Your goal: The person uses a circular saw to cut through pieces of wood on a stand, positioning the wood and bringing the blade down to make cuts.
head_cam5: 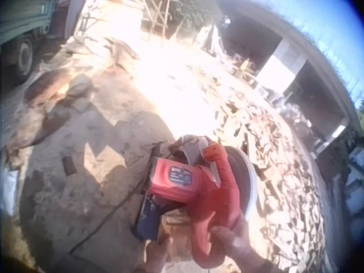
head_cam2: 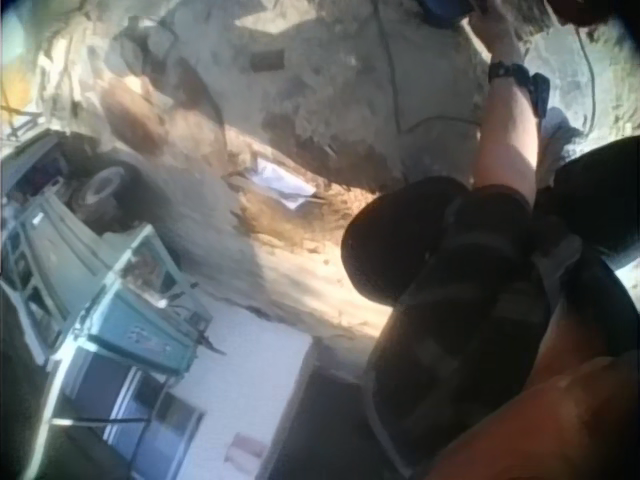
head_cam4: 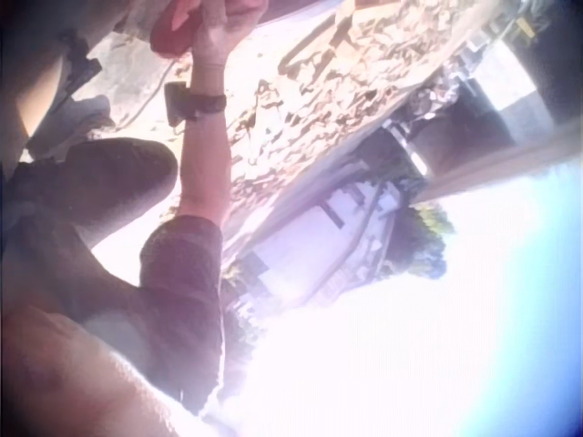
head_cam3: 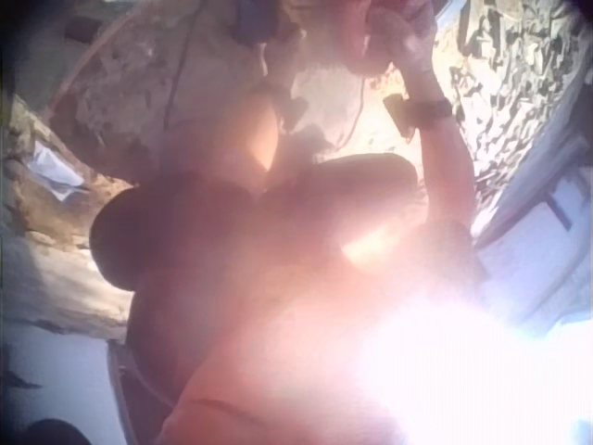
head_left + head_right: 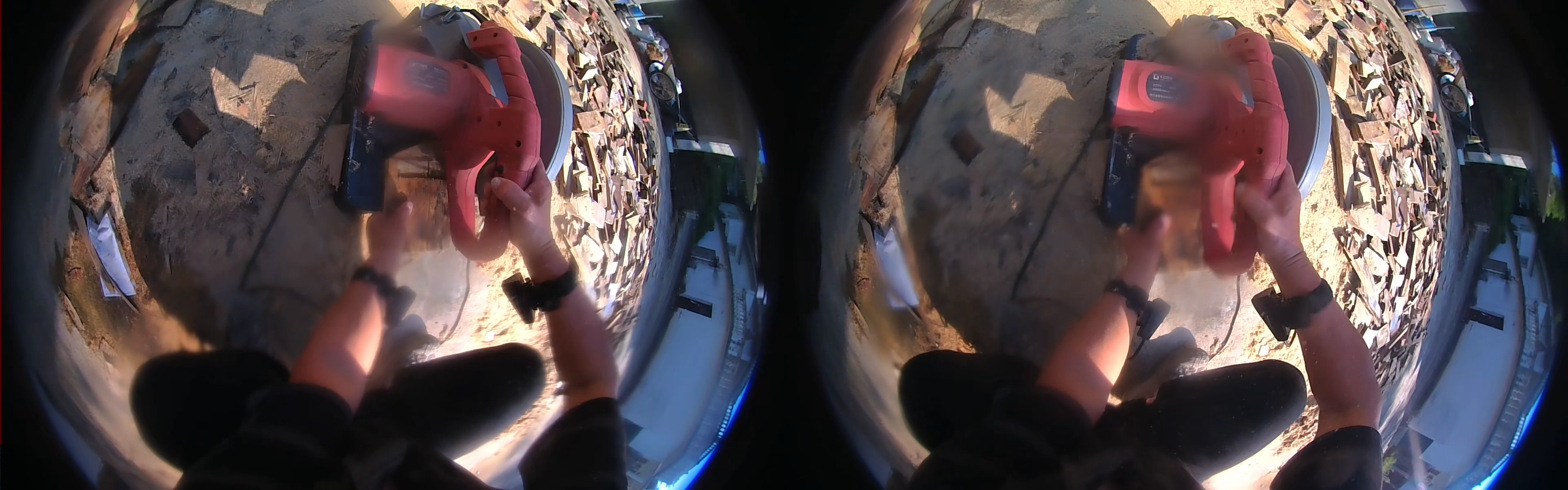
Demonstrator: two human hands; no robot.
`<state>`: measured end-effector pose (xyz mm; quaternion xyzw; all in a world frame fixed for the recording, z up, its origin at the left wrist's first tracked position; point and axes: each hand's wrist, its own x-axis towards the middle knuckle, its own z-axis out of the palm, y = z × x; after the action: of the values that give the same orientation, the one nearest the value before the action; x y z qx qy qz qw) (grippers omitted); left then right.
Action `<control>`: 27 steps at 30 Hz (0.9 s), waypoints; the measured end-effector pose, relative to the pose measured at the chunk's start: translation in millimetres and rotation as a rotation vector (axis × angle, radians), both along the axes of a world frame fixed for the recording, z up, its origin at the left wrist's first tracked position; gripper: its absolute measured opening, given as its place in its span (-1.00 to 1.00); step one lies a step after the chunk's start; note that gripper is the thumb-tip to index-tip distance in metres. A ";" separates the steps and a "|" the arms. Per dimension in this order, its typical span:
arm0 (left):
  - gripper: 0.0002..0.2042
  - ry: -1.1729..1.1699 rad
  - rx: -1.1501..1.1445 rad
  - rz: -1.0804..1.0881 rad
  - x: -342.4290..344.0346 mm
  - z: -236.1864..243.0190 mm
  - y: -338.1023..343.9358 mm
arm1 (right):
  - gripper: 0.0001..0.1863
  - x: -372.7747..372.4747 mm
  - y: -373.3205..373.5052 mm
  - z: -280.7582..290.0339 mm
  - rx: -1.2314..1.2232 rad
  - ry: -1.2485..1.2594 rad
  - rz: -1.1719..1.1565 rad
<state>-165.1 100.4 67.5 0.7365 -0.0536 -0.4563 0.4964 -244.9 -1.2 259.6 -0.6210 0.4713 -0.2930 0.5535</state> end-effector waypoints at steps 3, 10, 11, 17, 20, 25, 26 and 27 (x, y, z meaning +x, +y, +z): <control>-0.41 0.044 0.007 -0.167 8.1 -5.0 12.4 | -0.67 7.3 -19.4 37.8 0.091 0.093 0.039; -0.74 0.371 -0.394 -0.129 -4.2 -13.6 17.3 | -0.72 37.1 -71.2 126.0 0.219 0.134 0.067; -0.79 0.462 -0.423 -0.174 -5.4 -16.7 13.7 | -0.69 36.8 -76.2 129.1 0.246 0.140 0.101; -0.70 0.169 -0.332 -0.318 -31.6 -37.9 -12.4 | -0.66 36.6 -70.6 125.5 0.271 0.141 0.111; -0.65 0.072 -0.276 -0.246 -43.5 -41.2 -17.7 | -0.71 36.7 -65.1 115.4 0.242 0.107 0.095; -0.68 0.153 -0.224 -0.301 -42.8 -23.4 -20.3 | -0.72 32.4 -52.4 97.4 0.199 0.136 0.051; -0.69 0.141 -0.227 -0.321 -39.6 -17.3 -19.8 | -0.73 30.2 -48.6 96.8 0.190 0.118 0.038; -0.69 0.131 -0.225 -0.318 -36.8 -12.1 -19.4 | -0.75 29.4 -44.0 96.1 0.181 0.113 0.029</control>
<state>-201.9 81.0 55.5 0.6275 -0.1875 -0.5668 0.4998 -215.5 -45.2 355.7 -0.5907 0.5172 -0.2054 0.5842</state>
